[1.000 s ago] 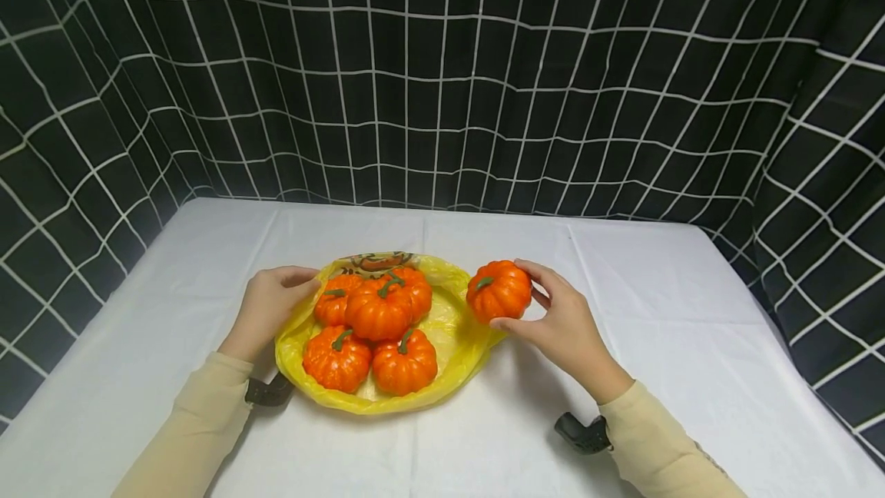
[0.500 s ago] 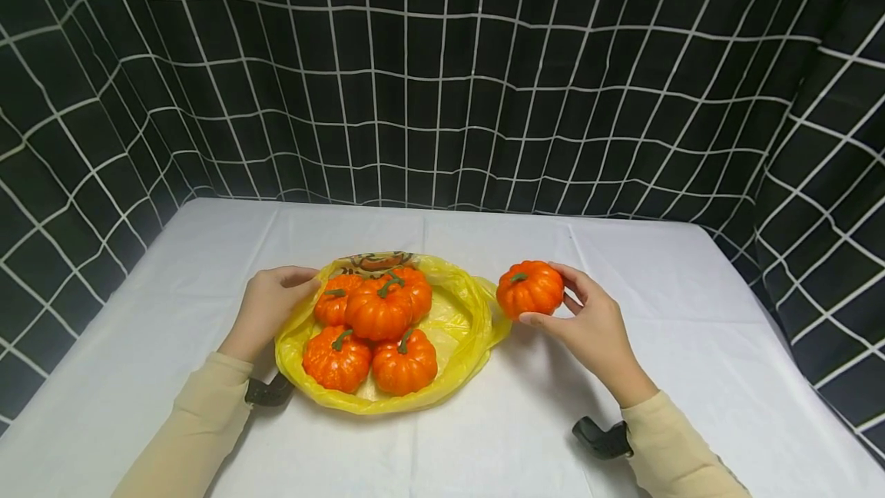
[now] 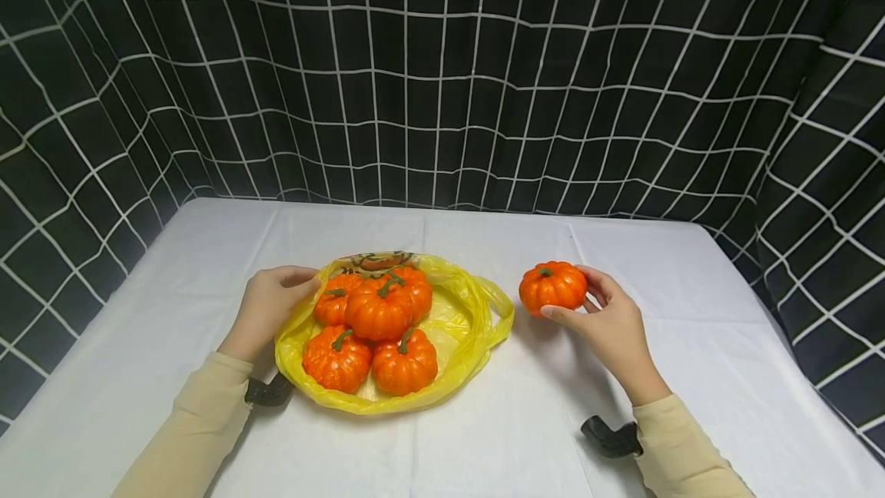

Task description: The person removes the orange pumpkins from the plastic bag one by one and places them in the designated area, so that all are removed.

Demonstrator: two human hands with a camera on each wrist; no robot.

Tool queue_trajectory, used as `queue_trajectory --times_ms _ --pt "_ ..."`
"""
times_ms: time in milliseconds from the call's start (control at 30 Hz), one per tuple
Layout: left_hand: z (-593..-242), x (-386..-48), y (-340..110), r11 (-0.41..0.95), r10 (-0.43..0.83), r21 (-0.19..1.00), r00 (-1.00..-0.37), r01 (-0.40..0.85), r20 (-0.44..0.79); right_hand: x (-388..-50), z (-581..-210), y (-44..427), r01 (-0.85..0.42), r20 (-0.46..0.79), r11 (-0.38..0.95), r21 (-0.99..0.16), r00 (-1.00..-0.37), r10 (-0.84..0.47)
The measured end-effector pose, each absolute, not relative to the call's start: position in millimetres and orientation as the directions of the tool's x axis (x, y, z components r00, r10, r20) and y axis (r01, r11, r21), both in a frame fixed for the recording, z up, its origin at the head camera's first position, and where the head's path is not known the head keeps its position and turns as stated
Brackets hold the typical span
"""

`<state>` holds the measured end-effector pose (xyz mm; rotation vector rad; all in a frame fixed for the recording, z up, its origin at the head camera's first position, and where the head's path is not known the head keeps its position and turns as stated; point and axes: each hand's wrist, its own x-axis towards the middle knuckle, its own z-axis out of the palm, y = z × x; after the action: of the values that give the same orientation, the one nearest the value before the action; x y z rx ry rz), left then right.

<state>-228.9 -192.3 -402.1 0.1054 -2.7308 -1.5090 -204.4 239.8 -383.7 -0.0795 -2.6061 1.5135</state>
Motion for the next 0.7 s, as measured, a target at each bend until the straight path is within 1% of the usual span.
queue_trajectory --times_ms 333,700 --pt "-405.7 -229.4 -194.2 0.517 -0.071 0.854 -0.997 -0.057 -0.024 -211.3 -391.8 253.3 0.047 0.022 0.501 -0.864 -0.991 0.133" --pt "-405.4 -229.7 -193.9 0.51 -0.065 0.858 -0.997 -0.065 -0.037 -215.3 -396.3 256.7 0.112 -0.045 0.516 -0.849 -0.989 0.141"
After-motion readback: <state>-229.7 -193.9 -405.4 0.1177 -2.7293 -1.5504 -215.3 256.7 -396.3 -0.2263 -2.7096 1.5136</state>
